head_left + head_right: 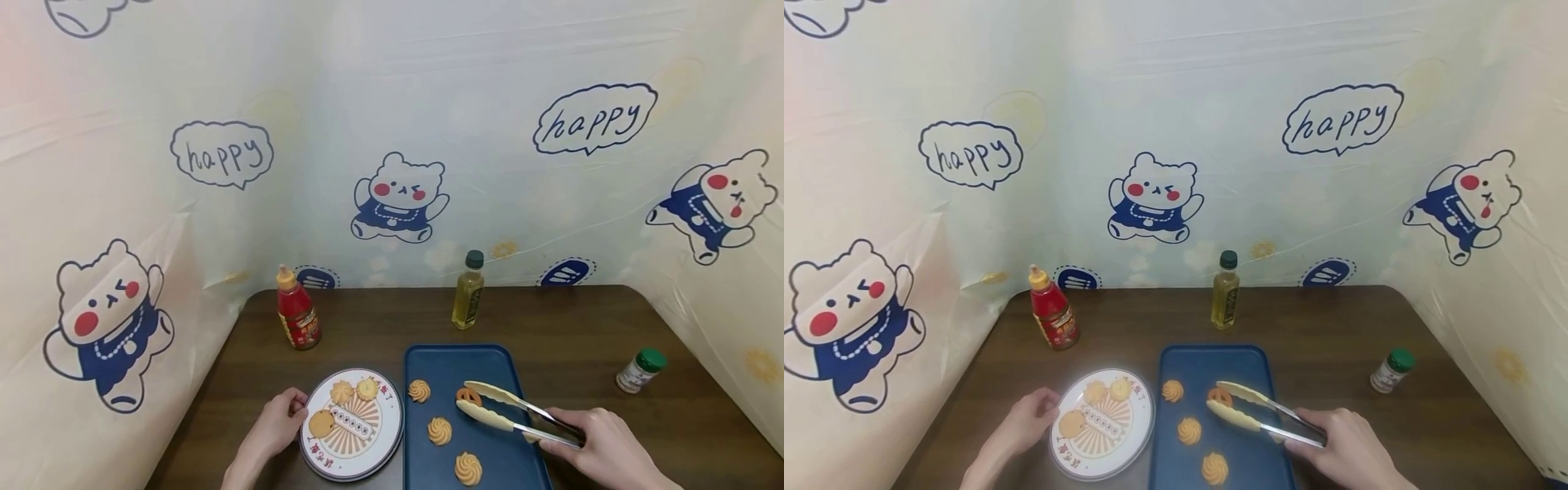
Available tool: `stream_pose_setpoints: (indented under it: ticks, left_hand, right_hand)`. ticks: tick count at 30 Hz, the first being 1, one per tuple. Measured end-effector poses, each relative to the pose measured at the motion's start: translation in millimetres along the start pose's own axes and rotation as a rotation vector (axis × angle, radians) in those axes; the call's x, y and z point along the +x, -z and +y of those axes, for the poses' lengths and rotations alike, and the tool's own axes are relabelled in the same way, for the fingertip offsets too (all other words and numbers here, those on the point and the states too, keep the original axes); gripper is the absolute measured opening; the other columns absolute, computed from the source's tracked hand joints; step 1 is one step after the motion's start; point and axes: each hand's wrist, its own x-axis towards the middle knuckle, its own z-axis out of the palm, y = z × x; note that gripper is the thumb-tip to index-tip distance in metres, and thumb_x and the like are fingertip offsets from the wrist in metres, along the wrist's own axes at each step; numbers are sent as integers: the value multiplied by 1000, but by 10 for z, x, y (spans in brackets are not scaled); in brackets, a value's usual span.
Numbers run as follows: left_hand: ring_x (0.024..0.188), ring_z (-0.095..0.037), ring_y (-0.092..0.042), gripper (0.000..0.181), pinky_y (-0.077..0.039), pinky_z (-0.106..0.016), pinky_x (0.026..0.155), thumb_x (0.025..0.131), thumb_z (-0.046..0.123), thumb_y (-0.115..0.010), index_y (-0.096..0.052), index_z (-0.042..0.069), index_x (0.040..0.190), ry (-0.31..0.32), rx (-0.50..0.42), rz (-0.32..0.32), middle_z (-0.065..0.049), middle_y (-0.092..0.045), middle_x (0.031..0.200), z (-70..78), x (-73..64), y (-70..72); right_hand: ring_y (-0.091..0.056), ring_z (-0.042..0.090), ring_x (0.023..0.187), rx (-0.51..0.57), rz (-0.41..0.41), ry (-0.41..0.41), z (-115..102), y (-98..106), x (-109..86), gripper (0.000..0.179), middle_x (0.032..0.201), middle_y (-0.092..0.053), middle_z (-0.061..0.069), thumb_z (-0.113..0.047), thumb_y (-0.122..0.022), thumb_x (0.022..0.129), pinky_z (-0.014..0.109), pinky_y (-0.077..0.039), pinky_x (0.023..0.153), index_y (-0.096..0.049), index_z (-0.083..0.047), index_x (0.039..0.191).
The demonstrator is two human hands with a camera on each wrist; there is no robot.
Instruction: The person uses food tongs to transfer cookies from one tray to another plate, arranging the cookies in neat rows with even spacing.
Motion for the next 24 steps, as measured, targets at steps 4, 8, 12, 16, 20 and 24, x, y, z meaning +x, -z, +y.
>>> stream_pose_setpoints:
  ticks: [4, 8, 12, 16, 20, 24]
  left_hand:
    - [72, -19, -53, 12, -49, -33, 58, 95, -2, -58, -59, -5, 107, 11, -10, -3, -9, -52, 86, -12, -4, -6]
    - [72, -19, -53, 12, -50, -33, 57, 95, -3, -58, -59, -5, 106, 0, -21, 0, -9, -52, 86, -15, -8, -4]
    - [71, -19, -54, 12, -50, -33, 57, 95, -3, -58, -59, -5, 107, -4, -28, 0, -9, -52, 86, -17, -6, 3]
    - [71, -19, -54, 12, -51, -33, 57, 95, -3, -58, -58, -5, 106, -9, -31, 0, -9, -52, 85, -16, -6, 7]
    - [71, -19, -53, 11, -51, -33, 57, 95, -3, -58, -58, -5, 106, -13, -34, -1, -9, -51, 85, -15, -8, 3]
    - [71, -19, -53, 12, -51, -34, 57, 95, -3, -58, -59, -5, 106, -12, -36, -3, -9, -51, 85, -13, -10, 2]
  right_hand:
    - [-45, -1, 55, -14, 49, 29, -92, -28, 79, 57, 75, -61, -20, -59, -73, 82, 22, -35, 48, -74, -13, 116]
    - [-45, 0, 52, 7, 43, 30, -185, -30, 152, 56, 68, -56, -20, -57, -73, 83, 21, -35, 47, -74, -13, 117]
    - [-42, 1, 49, 17, 69, 50, -285, -26, 222, 57, 56, -45, -18, -57, -72, 83, 21, -33, 46, -74, -12, 117]
    - [-41, 1, 47, 37, 78, 75, -374, -36, 284, 58, 55, -44, -17, -57, -72, 83, 21, -32, 46, -73, -11, 118]
    - [-40, 0, 47, 50, 64, 106, -446, -85, 334, 58, 57, -47, -18, -57, -72, 84, 20, -32, 46, -73, -10, 118]
    - [-40, 0, 47, 58, 63, 149, -527, -147, 395, 56, 58, -49, -19, -56, -72, 84, 20, -32, 46, -73, -11, 118]
